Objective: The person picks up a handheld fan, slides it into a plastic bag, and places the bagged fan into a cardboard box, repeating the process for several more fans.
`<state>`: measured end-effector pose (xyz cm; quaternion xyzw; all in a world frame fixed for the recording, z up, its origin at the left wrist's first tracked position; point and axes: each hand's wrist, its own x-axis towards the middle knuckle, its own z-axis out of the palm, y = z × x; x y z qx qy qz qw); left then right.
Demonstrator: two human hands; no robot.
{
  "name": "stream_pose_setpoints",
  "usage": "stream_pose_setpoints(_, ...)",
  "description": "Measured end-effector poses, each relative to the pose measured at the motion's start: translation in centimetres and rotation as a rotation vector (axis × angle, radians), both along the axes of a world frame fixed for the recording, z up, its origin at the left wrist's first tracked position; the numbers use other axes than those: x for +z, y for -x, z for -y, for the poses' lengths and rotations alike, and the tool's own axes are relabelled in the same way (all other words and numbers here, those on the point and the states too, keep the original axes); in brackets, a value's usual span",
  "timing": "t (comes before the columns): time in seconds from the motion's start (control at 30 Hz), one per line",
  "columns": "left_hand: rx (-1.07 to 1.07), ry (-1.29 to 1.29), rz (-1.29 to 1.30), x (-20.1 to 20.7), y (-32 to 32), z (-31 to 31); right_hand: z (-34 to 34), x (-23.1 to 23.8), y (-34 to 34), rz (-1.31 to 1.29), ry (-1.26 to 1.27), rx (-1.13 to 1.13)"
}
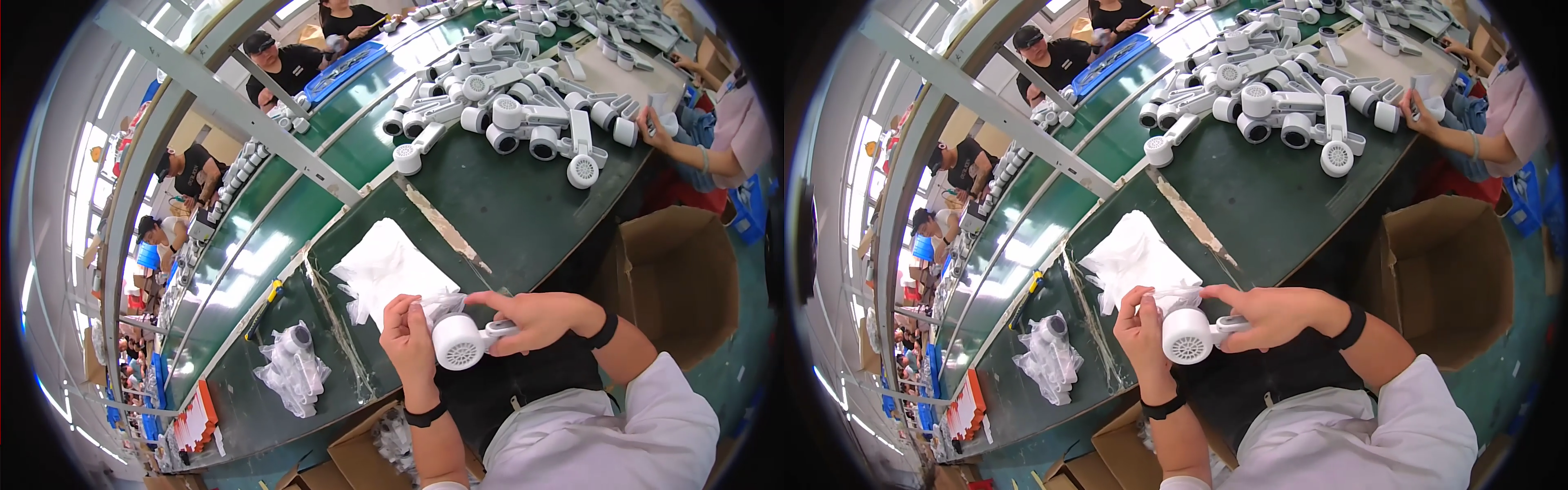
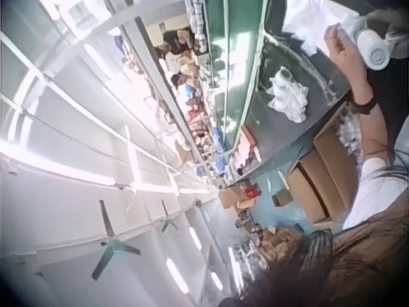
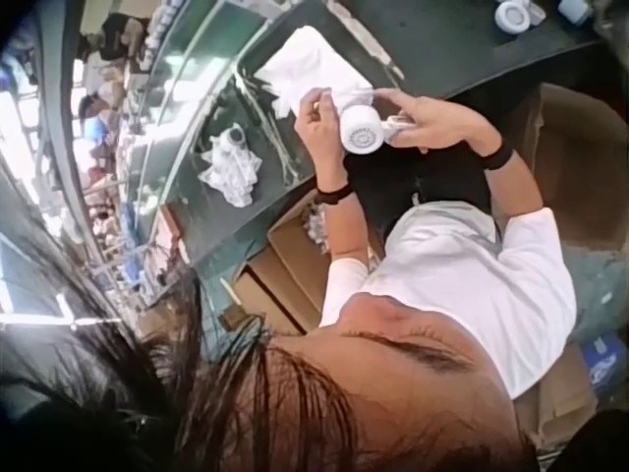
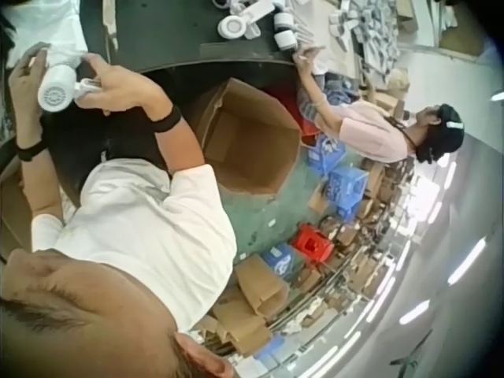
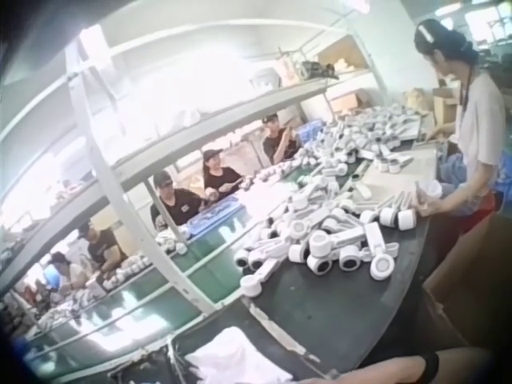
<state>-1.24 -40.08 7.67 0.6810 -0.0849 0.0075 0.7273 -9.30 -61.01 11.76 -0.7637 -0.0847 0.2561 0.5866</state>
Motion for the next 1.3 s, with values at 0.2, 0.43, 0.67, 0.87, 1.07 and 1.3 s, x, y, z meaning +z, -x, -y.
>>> stream_pose_setpoints(0.2,-0.182,-0.094,0.071,0.3,0.0,-1.7,-0.3,-0.2,-2.5,-0.09,0.178,0.133)
stream_pose_setpoints(0.43,-0.222,-0.07,-0.027,0.8,-0.1,-3.1,-0.6,-0.6,-2.9,-0.109,0.139,0.062)
stream_pose_setpoints(0.67,-0.194,-0.209,0.159,0.2,-0.1,-2.5,-1.2,-1.1,-2.7,-0.125,0.122,0.014)
stream_pose_setpoints(0.87,0.046,-0.543,0.537,0.5,1.2,-1.2,-2.9,-2.5,-1.7,-0.127,-0.029,-0.235)
stream_pose_setpoints(1.07,-0.084,-0.583,0.634,-0.1,2.5,-0.7,-4.1,-3.8,-1.7,-0.159,-0.366,-0.466)
stream_pose_setpoints(1.3,-0.532,-0.225,0.349,-0.5,4.4,-1.1,-5.5,-5.8,-2.5,0.185,-0.555,-0.71)
